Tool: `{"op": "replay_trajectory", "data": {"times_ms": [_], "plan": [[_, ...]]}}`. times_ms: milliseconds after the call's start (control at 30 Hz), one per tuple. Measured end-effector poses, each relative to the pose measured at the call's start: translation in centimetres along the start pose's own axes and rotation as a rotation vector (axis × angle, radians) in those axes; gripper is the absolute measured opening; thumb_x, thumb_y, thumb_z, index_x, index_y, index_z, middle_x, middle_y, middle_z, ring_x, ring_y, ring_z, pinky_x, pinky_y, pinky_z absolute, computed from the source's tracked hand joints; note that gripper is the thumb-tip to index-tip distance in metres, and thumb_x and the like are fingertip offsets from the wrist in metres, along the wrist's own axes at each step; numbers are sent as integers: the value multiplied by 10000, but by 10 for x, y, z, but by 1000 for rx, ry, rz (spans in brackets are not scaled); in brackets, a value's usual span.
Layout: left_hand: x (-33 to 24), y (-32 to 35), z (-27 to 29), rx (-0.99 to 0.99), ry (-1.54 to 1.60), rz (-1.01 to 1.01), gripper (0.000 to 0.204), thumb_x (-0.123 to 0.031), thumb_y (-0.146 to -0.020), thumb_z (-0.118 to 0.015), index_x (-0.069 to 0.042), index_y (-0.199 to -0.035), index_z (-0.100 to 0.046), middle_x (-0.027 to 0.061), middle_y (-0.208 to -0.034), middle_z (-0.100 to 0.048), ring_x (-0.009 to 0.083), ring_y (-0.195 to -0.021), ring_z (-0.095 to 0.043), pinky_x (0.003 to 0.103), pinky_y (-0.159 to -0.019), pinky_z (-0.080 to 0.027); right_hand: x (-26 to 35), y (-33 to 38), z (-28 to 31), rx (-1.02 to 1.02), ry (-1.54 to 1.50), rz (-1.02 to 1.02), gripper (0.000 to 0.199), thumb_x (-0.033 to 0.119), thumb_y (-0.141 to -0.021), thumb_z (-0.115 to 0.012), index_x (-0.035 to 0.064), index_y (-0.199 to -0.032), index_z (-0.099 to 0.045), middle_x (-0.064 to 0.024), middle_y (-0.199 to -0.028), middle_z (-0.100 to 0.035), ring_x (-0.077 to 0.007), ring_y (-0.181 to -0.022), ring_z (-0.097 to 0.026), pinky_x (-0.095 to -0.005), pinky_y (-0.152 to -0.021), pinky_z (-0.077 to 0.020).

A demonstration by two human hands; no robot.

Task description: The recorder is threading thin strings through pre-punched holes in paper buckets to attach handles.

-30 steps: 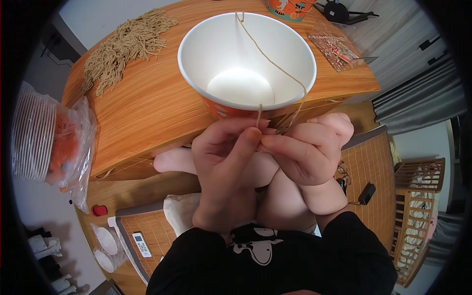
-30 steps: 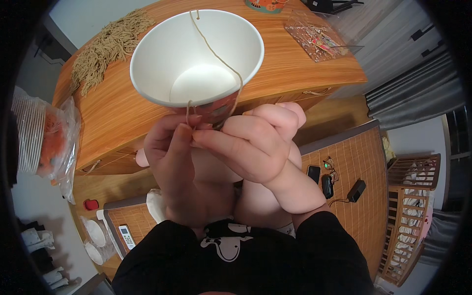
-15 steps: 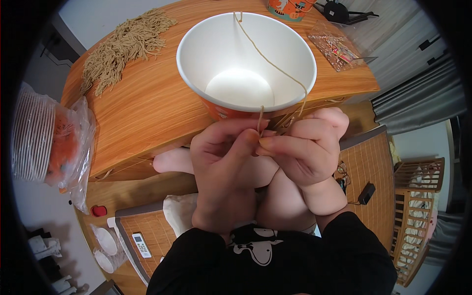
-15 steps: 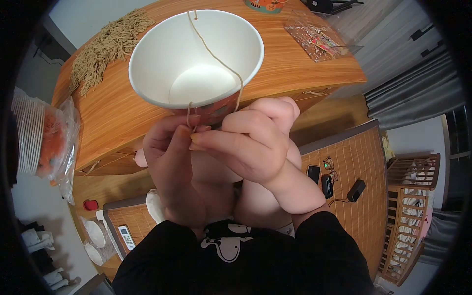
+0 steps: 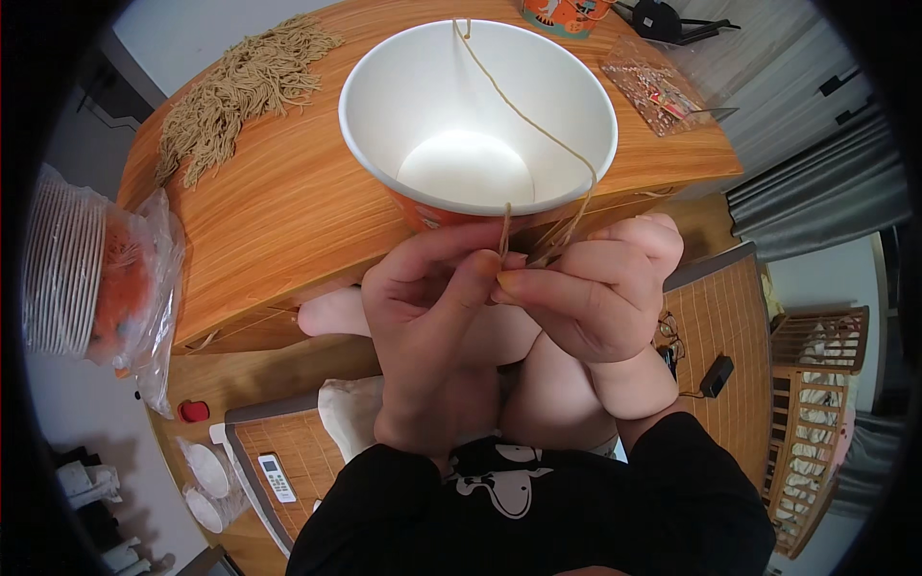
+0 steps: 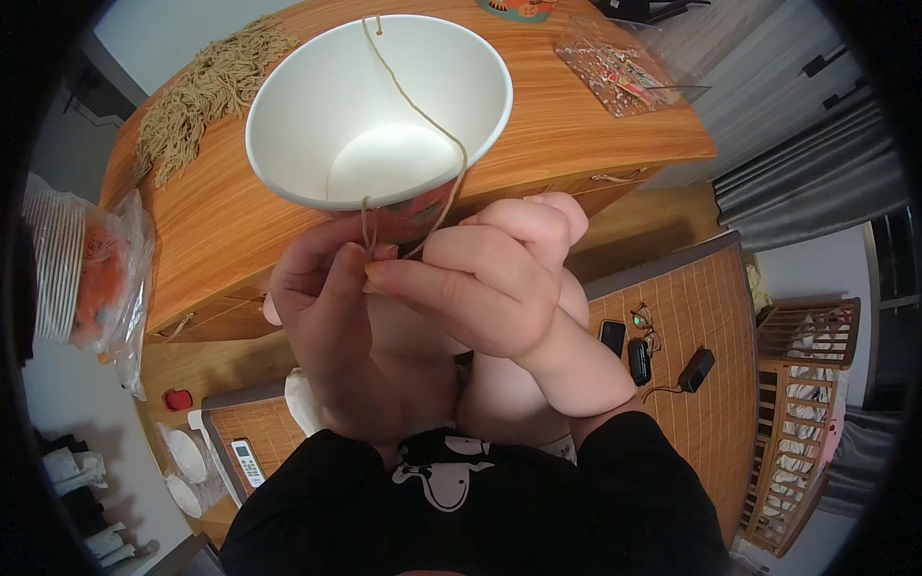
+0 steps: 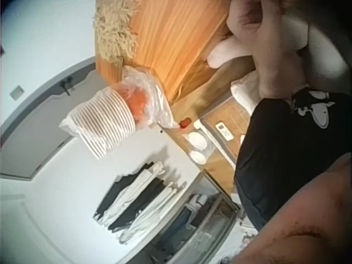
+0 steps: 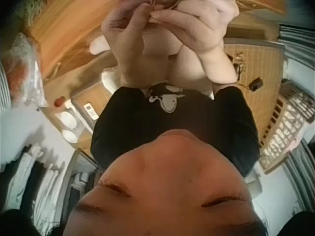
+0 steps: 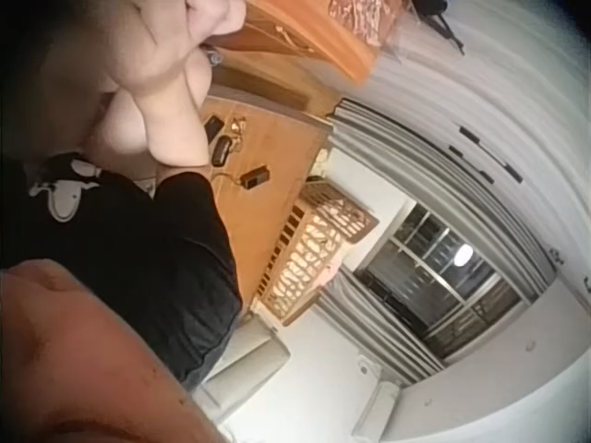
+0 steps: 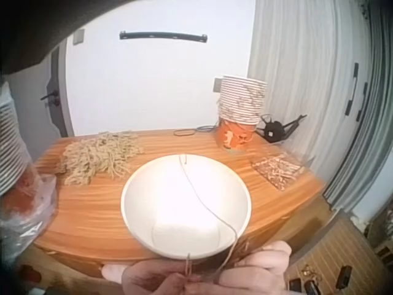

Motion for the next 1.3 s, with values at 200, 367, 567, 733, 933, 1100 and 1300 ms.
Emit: {"op": "replay_trajectory", "data": {"times_ms": [200, 367, 567, 733, 933, 1100, 1300], "plan": [[0, 2, -1, -63, -200, -115, 203, -10, -975, -602, 44, -1169, -625, 116, -990, -717, 146, -875, -684, 244, -758, -554, 0, -1, 0, -4, -65, -45, 257, 232, -642, -779, 269, -895, -762, 121, -861, -571, -98, -778, -494, -283, -714, -316], [2, 4, 1, 63, 0, 17, 265, -118, -976, -645, 32, -1192, -611, 105, -1114, -688, 130, -982, -646, 272, -835, -518, 0, -2, 2, 36, -102, -89, 255, 229, -625, -801, 234, -877, -762, 93, -852, -583, -119, -788, -503, -283, -714, -330], [8, 10, -11, -26, 141, 99, 284, -108, -946, -683, 30, -1185, -620, 122, -1184, -679, 142, -999, -642, 279, -849, -511, -2, -7, -2, 90, -367, -221, 239, 180, -661, -841, 178, -889, -771, 65, -845, -604, -148, -801, -497, -268, -767, -377], [7, 10, -1, -44, 44, 97, 238, -55, -937, -674, 17, -1162, -642, 119, -1169, -692, 133, -948, -653, 264, -822, -513, -3, 0, -3, 138, -555, -424, 195, 167, -704, -838, 153, -886, -772, 33, -844, -607, -164, -875, -497, -274, -797, -390], [4, 5, -1, -24, -63, 40, 159, -39, -950, -650, -13, -1106, -634, 79, -1100, -694, 102, -903, -631, 243, -789, -498, -4, 1, -2, 114, -536, -411, 199, 148, -702, -832, 154, -888, -762, 37, -848, -605, -162, -845, -492, -275, -786, -380], [-1, 7, -12, -77, -181, -56, 127, -61, -988, -605, -26, -1108, -582, 41, -997, -658, 71, -881, -594, 230, -776, -481, 2, -6, 1, 116, -219, -227, 202, 150, -702, -820, 188, -887, -750, 58, -822, -574, -141, -785, -484, -274, -741, -343], [11, 7, -8, -139, -389, -284, 141, -61, -1001, -577, 8, -1123, -559, 51, -1001, -632, 72, -883, -588, 205, -768, -468, 8, -13, -1, 79, -49, -149, 197, 191, -717, -801, 235, -898, -736, 72, -821, -538, -128, -753, -476, -274, -721, -325]]}}
Point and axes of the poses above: each hand's wrist, its own y-axis away from the middle knuckle, its own z-axis out of the back of the hand, x = y × z, the point moved 2 cm from there along -y, towards the middle knuckle
